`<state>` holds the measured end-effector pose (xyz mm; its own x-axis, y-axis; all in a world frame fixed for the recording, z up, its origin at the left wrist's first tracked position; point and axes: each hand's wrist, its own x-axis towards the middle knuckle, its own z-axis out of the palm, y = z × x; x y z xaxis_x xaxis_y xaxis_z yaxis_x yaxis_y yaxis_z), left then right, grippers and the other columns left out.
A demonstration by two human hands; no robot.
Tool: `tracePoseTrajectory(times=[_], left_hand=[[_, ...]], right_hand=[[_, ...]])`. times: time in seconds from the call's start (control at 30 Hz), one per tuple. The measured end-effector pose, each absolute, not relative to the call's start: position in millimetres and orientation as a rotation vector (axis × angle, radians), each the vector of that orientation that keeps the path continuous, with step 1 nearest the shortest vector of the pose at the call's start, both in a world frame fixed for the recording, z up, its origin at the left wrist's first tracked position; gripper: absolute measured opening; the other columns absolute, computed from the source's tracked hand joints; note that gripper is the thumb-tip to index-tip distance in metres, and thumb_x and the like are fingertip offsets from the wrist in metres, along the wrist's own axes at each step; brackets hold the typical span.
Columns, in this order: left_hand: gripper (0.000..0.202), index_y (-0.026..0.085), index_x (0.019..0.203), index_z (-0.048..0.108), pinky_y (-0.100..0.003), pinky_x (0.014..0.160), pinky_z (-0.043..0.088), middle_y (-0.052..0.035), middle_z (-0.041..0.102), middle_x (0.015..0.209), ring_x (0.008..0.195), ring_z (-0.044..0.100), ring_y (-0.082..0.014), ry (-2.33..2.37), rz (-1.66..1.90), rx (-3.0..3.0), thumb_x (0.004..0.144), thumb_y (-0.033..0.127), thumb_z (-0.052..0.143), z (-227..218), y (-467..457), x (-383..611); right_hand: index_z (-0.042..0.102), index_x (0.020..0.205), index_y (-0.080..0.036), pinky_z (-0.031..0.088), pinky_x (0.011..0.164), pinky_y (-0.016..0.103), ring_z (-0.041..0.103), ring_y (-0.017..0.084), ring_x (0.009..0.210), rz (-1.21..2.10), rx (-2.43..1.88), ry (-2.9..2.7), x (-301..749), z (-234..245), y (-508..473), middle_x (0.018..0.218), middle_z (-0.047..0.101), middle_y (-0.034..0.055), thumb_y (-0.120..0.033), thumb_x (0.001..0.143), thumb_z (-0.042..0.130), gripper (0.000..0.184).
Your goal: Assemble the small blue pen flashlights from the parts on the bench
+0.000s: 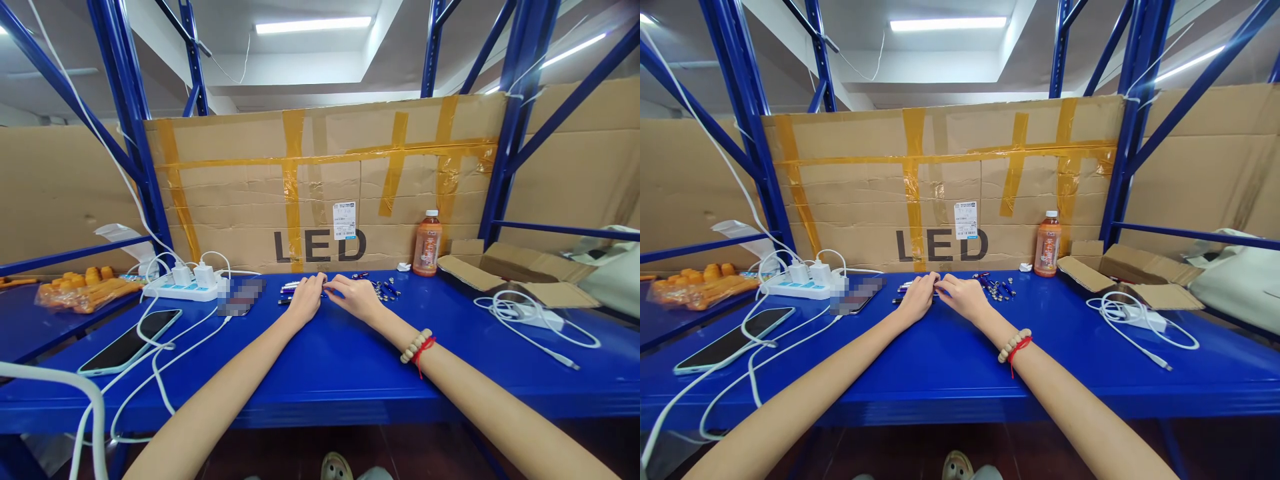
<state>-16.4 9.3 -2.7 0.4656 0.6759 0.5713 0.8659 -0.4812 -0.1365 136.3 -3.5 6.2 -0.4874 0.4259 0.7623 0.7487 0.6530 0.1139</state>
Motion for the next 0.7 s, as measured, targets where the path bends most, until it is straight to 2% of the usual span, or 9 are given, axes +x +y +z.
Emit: tracePoseTrajectory(times=[0.2, 0.43, 0.7], left_hand=[[0.024, 0.015, 0.097, 0.039, -0.029, 0.07, 0.035, -0.0066, 0.056, 0.092, 0.079, 0.051, -0.0176, -1.357, -0.7, -2.294, 0.081, 0.004, 0.026, -3.4, 10.0, -16.7], [0.025, 0.014, 0.1, 0.039, -0.029, 0.071, 0.035, -0.0066, 0.056, 0.094, 0.083, 0.051, -0.0177, -1.315, -0.684, -2.284, 0.081, 0.003, 0.026, -3.3, 10.0, -16.1], [0.022, 0.014, 0.101, 0.043, -0.03, 0.071, 0.033, -0.0063, 0.057, 0.094, 0.083, 0.05, -0.0179, -1.285, -0.623, -2.268, 0.089, 0.017, 0.025, -1.8, 7.5, -14.3]], right_hand=[[0.063, 0.077, -0.024, 0.031, 0.052, 0.019, 0.055, 0.008, 0.059, -0.539, -0.915, -2.084, 139.0, 9.3, -6.2, 0.076, 0.064, 0.0005, -0.032, 0.082, 0.041, 0.024], [0.063, 0.091, -0.027, 0.027, 0.048, 0.021, 0.054, 0.008, 0.057, -0.638, -0.914, -2.128, 137.7, 9.3, -6.8, 0.082, 0.063, 0.0007, -0.032, 0.083, 0.038, 0.026], [0.063, 0.085, -0.026, 0.027, 0.048, 0.022, 0.055, 0.009, 0.06, -0.597, -0.955, -2.061, 139.2, 7.0, -2.5, 0.082, 0.063, 0.0004, -0.033, 0.083, 0.039, 0.025]])
